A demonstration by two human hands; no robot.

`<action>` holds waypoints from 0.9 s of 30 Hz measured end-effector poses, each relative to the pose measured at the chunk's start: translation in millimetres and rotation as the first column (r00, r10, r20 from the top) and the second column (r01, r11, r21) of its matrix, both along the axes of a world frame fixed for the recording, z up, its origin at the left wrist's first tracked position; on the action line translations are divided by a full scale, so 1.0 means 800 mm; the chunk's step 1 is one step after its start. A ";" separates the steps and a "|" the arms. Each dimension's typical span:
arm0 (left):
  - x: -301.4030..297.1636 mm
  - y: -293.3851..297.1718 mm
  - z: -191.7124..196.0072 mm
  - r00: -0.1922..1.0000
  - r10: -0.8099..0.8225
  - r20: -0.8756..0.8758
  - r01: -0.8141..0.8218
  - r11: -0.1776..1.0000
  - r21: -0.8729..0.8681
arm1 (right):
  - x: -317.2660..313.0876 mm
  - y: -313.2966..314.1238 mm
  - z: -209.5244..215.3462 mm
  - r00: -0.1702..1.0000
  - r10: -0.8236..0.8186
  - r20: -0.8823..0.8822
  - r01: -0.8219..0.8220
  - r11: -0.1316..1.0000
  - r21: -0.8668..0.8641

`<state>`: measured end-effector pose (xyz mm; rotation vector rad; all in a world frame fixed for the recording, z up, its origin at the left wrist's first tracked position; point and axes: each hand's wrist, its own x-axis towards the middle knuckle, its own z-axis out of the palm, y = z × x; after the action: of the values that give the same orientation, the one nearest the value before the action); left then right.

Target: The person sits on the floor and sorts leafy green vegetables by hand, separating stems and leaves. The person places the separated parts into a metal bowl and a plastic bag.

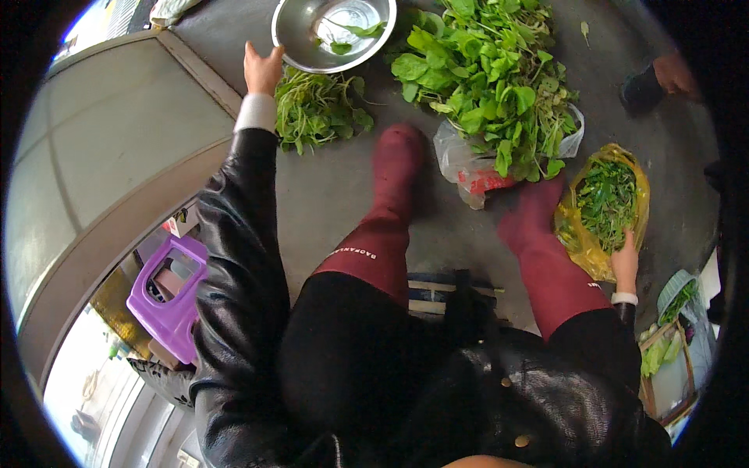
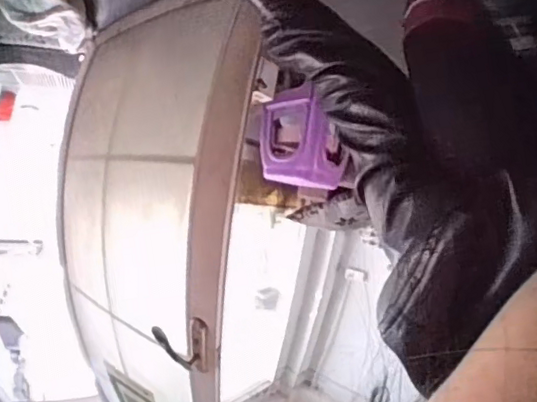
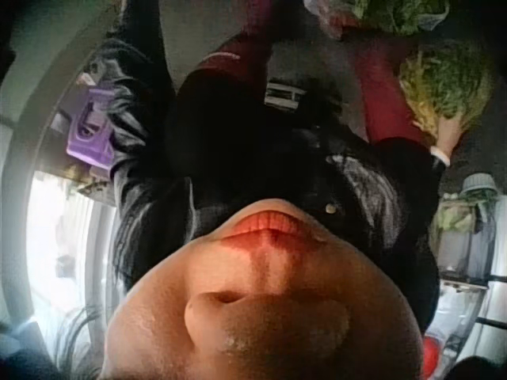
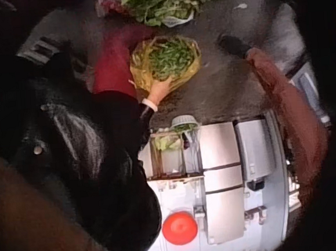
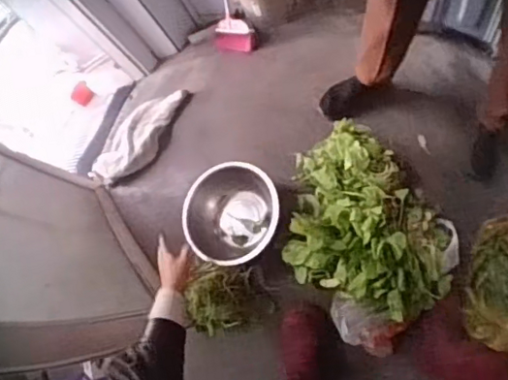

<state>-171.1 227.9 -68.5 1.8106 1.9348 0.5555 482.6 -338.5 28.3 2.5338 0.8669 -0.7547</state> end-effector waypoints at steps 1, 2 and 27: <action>-0.020 -0.016 -0.013 0.982 -0.024 -0.190 0.040 0.996 0.081 | -0.005 0.002 0.018 1.000 -0.015 -0.016 0.015 1.000 -0.014; -0.055 -0.027 -0.024 0.991 -0.048 -0.124 0.050 0.999 0.014 | 0.009 -0.011 0.011 0.999 0.050 -0.014 -0.049 0.995 0.083; -0.004 -0.160 -0.019 0.968 0.048 -0.248 -0.113 0.959 -0.258 | -0.237 0.207 0.384 0.931 0.183 -0.317 0.098 0.710 0.698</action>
<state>-174.1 99.6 -83.6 1.6911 2.1303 0.0886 293.3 -173.2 335.2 3.0484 1.6040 -1.0615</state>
